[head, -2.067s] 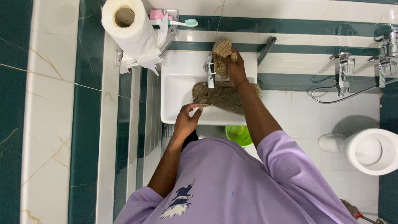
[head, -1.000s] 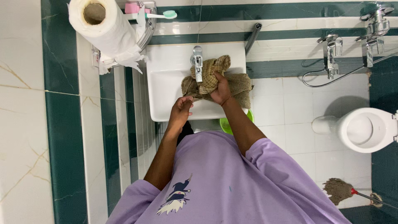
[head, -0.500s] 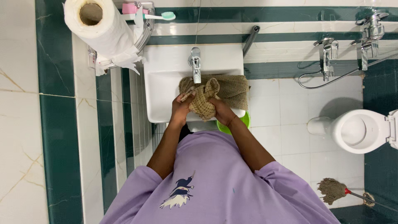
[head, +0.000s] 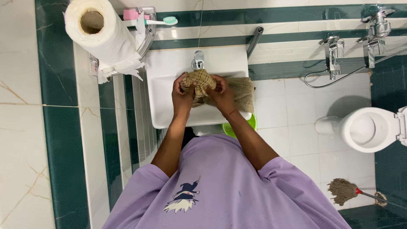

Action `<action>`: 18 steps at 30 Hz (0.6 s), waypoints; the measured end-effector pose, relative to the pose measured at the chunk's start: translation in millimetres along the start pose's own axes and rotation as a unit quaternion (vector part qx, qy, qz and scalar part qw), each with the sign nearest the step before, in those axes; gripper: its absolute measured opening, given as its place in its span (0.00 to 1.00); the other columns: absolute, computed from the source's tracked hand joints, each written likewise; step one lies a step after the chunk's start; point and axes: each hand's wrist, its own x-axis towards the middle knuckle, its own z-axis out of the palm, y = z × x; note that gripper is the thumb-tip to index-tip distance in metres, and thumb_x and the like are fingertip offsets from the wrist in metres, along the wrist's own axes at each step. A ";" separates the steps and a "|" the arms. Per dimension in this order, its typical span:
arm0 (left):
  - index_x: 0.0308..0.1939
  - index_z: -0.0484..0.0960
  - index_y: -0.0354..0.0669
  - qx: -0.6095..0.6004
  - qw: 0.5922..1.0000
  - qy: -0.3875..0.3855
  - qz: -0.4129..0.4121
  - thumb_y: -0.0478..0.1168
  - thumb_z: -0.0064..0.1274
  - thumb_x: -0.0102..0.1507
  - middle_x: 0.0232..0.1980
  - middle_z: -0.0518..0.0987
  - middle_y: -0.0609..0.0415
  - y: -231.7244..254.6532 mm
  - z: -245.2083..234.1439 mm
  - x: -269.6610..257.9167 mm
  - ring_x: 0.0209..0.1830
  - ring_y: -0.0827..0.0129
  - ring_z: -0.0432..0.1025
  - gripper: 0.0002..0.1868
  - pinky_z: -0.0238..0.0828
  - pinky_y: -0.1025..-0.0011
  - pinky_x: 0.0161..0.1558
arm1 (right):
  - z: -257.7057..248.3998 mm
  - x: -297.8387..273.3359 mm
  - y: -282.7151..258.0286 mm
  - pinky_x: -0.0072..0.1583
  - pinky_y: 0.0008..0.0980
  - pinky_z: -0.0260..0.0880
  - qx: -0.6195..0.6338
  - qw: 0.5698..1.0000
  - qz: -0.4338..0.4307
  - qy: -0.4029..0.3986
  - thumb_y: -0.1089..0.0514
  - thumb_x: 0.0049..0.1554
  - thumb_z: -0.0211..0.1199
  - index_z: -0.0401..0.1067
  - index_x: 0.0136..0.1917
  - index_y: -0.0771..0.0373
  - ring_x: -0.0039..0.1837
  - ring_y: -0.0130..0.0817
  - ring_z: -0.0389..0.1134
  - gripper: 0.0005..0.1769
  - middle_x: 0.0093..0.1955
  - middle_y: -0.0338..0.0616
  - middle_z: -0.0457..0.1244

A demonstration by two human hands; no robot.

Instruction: The person wipes bathroom taps and fixtures using a cloth, moving between different faucets and a bidet sprayer while holding the cloth.

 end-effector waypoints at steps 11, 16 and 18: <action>0.55 0.75 0.38 0.173 0.970 -0.090 -0.146 0.36 0.58 0.64 0.44 0.82 0.45 7.3 -31.4 15.7 0.35 0.68 0.77 0.17 0.78 0.69 0.31 | -8.0 -8.5 12.5 0.57 0.29 0.75 -0.086 0.991 0.095 -0.028 0.56 0.60 0.67 0.67 0.65 0.69 0.56 0.31 0.70 0.24 0.56 0.47 0.68; 0.53 0.76 0.40 0.096 0.967 -0.065 -0.228 0.43 0.58 0.63 0.43 0.83 0.48 -2.4 -33.3 12.2 0.35 0.68 0.80 0.17 0.83 0.69 0.32 | -5.9 -3.2 6.9 0.48 0.30 0.79 0.057 0.977 0.202 0.038 0.56 0.55 0.68 0.68 0.56 0.68 0.49 0.30 0.73 0.20 0.50 0.46 0.69; 0.51 0.77 0.38 0.066 0.979 -0.033 -0.191 0.44 0.59 0.62 0.41 0.81 0.49 -6.7 -25.4 20.6 0.34 0.68 0.78 0.18 0.81 0.68 0.31 | -2.2 8.5 2.4 0.45 0.30 0.78 0.039 0.981 0.179 0.058 0.55 0.56 0.69 0.68 0.54 0.68 0.46 0.30 0.71 0.19 0.48 0.46 0.68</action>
